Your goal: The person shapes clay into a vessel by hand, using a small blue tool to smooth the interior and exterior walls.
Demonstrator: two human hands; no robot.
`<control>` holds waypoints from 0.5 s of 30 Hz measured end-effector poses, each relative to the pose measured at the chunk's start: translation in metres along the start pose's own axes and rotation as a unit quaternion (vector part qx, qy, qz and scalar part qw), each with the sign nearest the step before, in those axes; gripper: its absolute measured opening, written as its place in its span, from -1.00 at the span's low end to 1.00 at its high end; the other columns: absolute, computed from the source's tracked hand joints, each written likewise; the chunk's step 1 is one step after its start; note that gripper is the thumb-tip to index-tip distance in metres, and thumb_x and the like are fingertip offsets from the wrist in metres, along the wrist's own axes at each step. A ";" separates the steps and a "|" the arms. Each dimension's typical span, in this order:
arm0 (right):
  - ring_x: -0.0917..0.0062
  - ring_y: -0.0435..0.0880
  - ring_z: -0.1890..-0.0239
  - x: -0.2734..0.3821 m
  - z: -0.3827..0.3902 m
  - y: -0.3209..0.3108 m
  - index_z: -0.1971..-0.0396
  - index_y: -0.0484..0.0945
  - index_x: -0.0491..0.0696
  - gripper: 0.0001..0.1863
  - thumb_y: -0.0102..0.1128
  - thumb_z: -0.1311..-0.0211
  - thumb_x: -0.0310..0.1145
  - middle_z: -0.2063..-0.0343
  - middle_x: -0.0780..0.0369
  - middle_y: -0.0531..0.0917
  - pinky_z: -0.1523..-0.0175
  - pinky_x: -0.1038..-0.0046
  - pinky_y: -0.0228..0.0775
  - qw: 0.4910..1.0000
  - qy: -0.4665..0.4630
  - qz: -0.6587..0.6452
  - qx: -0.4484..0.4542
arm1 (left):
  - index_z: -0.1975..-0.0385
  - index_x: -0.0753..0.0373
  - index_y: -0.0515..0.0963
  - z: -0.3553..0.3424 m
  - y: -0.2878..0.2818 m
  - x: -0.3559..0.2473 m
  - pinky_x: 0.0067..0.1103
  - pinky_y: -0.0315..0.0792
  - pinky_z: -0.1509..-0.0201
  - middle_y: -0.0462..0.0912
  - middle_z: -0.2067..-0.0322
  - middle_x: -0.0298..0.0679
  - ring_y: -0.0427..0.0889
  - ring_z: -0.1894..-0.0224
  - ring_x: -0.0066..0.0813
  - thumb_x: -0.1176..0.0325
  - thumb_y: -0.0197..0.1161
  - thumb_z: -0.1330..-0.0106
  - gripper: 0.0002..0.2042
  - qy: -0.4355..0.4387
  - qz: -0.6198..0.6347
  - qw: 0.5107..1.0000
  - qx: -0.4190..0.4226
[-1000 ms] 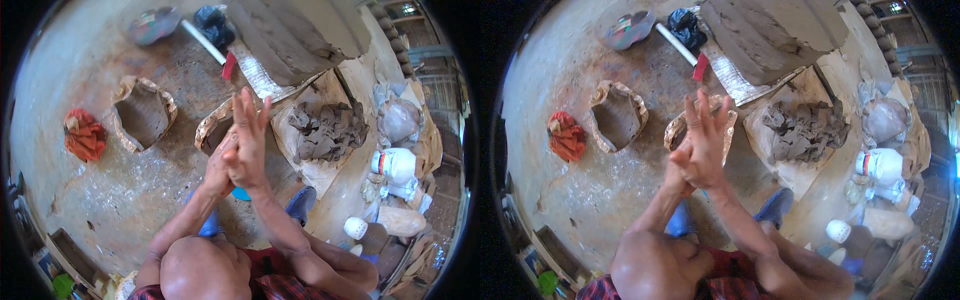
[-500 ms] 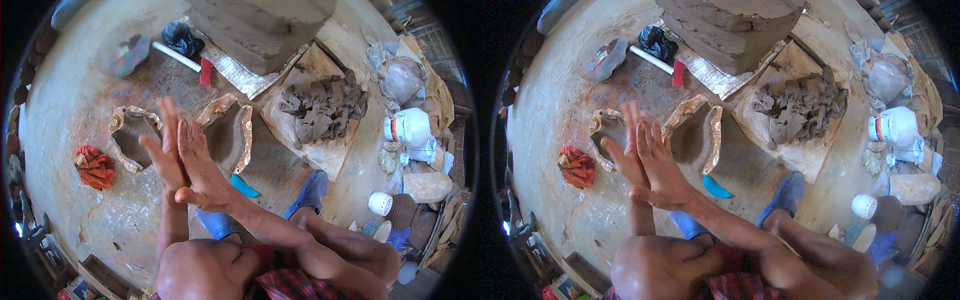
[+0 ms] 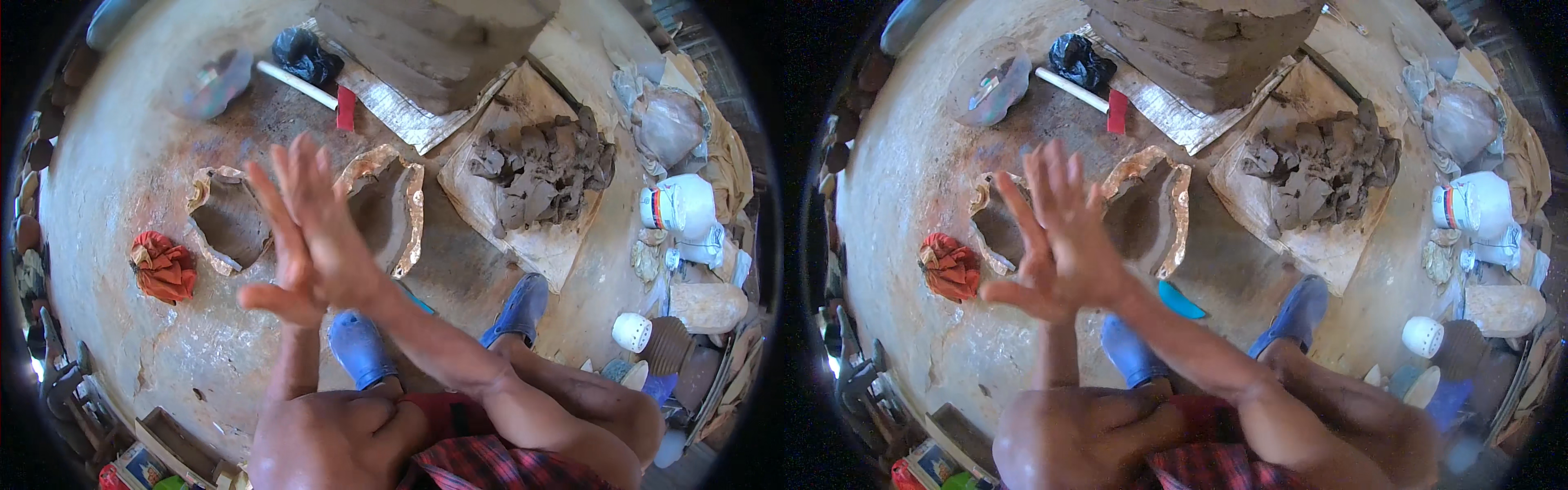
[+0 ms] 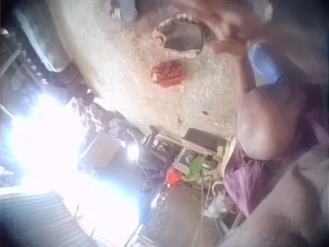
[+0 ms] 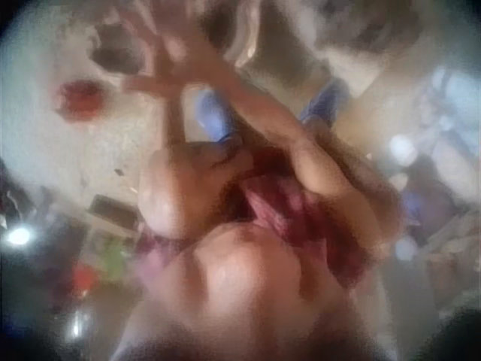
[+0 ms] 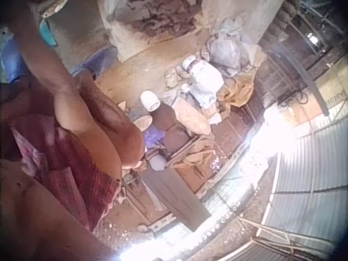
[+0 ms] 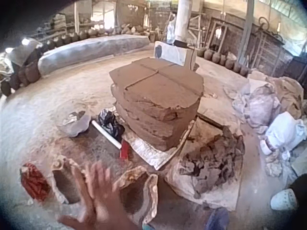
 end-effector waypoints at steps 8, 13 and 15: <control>-0.14 -0.40 -0.64 0.009 -0.001 0.010 -0.63 -0.41 -0.08 0.40 -0.33 -0.13 0.76 -0.63 -0.09 -0.31 -0.61 -0.16 -0.54 0.997 0.032 -0.061 0.024 | -0.60 0.04 -0.58 -0.014 -0.025 -0.025 -0.15 -0.42 -0.67 -0.56 -0.64 -0.11 -0.45 -0.67 -0.09 -0.88 -0.49 0.05 0.35 -0.145 -0.128 0.979 -0.066; -0.03 -0.40 -0.66 0.005 -0.004 0.003 -0.63 -0.38 -0.09 0.32 -0.37 -0.23 0.70 -0.64 -0.07 -0.30 -0.63 -0.08 -0.55 0.997 0.016 0.007 0.077 | -0.62 0.07 -0.52 0.000 -0.039 -0.012 -0.21 -0.42 -0.67 -0.51 -0.65 -0.11 -0.45 -0.68 -0.19 -0.77 -0.54 -0.15 0.22 -0.070 -0.090 0.993 0.015; 0.02 -0.36 -0.67 0.009 0.009 0.008 -0.63 -0.36 -0.09 0.24 -0.44 -0.31 0.64 -0.64 -0.06 -0.26 -0.64 -0.01 -0.52 0.995 -0.008 0.056 0.087 | -0.63 0.09 -0.47 0.002 -0.021 -0.008 -0.26 -0.44 -0.67 -0.46 -0.66 -0.11 -0.43 -0.68 -0.20 -0.72 -0.54 -0.24 0.16 -0.071 0.032 0.997 -0.005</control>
Point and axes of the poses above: each hand's wrist, its own z-axis away from the middle knuckle, its own y-axis out of the palm, x = y × z, the point moved 1 cm from there along -z, towards the middle knuckle
